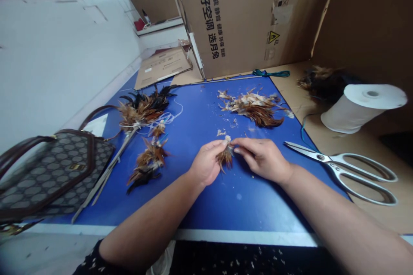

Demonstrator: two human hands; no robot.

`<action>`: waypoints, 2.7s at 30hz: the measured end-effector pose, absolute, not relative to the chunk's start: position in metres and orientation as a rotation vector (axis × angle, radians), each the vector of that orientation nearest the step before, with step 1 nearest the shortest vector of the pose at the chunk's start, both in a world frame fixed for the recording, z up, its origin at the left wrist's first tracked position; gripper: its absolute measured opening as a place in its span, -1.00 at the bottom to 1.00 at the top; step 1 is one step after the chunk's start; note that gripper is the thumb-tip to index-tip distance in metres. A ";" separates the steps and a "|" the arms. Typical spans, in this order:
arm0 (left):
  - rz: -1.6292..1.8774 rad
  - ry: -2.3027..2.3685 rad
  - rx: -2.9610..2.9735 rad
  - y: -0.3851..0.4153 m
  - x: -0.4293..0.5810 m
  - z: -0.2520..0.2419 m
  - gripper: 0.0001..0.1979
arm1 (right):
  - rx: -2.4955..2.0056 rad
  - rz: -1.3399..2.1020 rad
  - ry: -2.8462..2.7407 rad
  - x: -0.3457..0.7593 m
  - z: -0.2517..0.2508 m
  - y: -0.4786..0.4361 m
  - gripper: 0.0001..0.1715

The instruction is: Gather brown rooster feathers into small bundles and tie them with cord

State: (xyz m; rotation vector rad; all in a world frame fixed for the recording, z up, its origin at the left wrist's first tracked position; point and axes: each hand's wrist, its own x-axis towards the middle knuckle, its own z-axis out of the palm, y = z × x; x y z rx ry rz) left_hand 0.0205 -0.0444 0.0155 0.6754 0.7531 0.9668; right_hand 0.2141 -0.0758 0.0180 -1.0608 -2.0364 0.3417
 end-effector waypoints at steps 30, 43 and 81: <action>0.871 0.805 0.860 -0.048 0.023 0.012 -0.52 | -1.072 0.951 -1.559 0.209 0.017 -0.072 -0.75; 0.872 0.938 1.148 -0.057 0.023 0.018 -0.56 | -1.098 1.051 -1.398 0.201 0.019 -0.075 -0.64; 0.642 0.994 1.163 -0.060 0.014 0.016 -0.57 | -1.144 1.111 -1.411 0.199 0.027 -0.084 -0.68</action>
